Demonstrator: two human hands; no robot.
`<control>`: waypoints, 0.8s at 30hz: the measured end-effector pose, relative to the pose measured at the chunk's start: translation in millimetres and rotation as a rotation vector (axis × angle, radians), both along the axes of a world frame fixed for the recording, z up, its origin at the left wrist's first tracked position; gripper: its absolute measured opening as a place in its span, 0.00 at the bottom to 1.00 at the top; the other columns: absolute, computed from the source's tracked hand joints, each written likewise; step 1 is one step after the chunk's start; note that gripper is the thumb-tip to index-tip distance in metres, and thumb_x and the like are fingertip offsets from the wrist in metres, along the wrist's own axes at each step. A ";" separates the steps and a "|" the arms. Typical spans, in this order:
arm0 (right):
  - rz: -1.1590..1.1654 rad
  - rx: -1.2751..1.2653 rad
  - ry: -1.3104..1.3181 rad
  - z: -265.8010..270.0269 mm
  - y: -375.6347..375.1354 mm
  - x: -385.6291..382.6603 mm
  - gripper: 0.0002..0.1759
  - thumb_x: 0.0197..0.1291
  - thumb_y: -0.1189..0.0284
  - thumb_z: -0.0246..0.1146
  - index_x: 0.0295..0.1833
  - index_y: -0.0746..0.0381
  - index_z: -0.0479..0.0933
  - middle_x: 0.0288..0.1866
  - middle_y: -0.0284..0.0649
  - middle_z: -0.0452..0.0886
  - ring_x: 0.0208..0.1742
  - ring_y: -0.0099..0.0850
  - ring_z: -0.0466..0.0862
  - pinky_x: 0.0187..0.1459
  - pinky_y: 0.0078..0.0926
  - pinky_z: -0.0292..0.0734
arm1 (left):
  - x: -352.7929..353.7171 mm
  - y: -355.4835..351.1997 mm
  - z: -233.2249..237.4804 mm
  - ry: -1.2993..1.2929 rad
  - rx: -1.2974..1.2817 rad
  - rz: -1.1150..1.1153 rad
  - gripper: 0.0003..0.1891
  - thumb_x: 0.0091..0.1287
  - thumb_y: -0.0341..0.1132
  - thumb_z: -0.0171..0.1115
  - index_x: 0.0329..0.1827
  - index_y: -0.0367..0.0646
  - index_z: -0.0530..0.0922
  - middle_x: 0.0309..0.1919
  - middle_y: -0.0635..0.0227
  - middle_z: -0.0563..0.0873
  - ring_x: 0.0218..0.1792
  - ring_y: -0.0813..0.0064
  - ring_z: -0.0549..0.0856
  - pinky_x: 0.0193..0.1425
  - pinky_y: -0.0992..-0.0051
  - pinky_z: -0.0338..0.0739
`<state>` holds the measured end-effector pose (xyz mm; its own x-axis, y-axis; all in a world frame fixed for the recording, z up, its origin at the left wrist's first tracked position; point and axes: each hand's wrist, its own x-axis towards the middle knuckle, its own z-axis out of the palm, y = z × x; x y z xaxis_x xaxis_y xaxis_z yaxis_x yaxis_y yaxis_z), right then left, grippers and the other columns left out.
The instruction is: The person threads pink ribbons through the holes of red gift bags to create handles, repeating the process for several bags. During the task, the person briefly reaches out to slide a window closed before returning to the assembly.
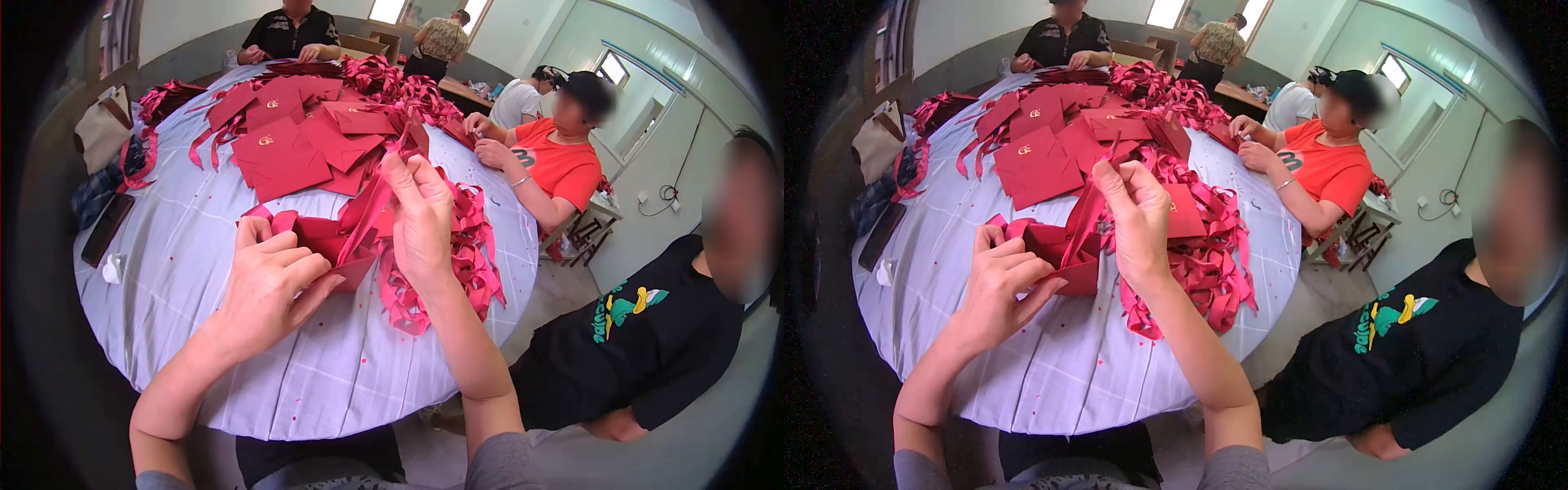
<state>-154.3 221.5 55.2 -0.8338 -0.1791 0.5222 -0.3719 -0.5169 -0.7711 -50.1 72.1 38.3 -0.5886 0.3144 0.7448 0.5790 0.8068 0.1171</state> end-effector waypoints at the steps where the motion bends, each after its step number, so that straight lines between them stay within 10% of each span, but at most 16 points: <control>1: -0.012 -0.006 0.013 0.4 -2.0 0.7 0.09 0.63 0.68 0.62 0.30 0.58 0.75 0.23 0.20 0.69 0.23 0.09 0.59 0.25 0.11 0.52 | 0.4 0.0 0.1 -0.009 0.003 0.002 0.08 0.51 0.33 0.68 0.23 0.45 0.76 0.17 0.71 0.77 0.25 0.72 0.72 0.44 0.67 0.61; 11: 0.052 0.013 -0.070 -4.9 -4.1 -5.5 0.12 0.65 0.64 0.60 0.28 0.54 0.74 0.21 0.19 0.64 0.23 0.10 0.58 0.24 0.13 0.50 | 10.8 0.7 9.2 -0.063 0.122 -0.065 0.10 0.50 0.34 0.71 0.20 0.43 0.76 0.13 0.71 0.71 0.20 0.71 0.69 0.40 0.69 0.59; 16: 0.467 0.189 -0.338 -14.1 12.0 -16.5 0.21 0.63 0.51 0.58 0.40 0.59 0.76 0.32 0.29 0.78 0.32 0.18 0.77 0.34 0.18 0.71 | 6.4 -3.6 3.2 -0.120 0.141 -0.018 0.12 0.54 0.37 0.68 0.18 0.45 0.75 0.13 0.69 0.72 0.20 0.71 0.72 0.40 0.69 0.60; 24: 0.466 0.321 -0.207 -22.7 12.8 -17.0 0.09 0.61 0.68 0.64 0.39 0.62 0.77 0.29 0.28 0.77 0.28 0.16 0.74 0.32 0.14 0.67 | 3.1 -8.4 2.2 -0.211 0.170 0.003 0.13 0.56 0.39 0.66 0.18 0.44 0.75 0.12 0.68 0.73 0.20 0.70 0.74 0.39 0.68 0.60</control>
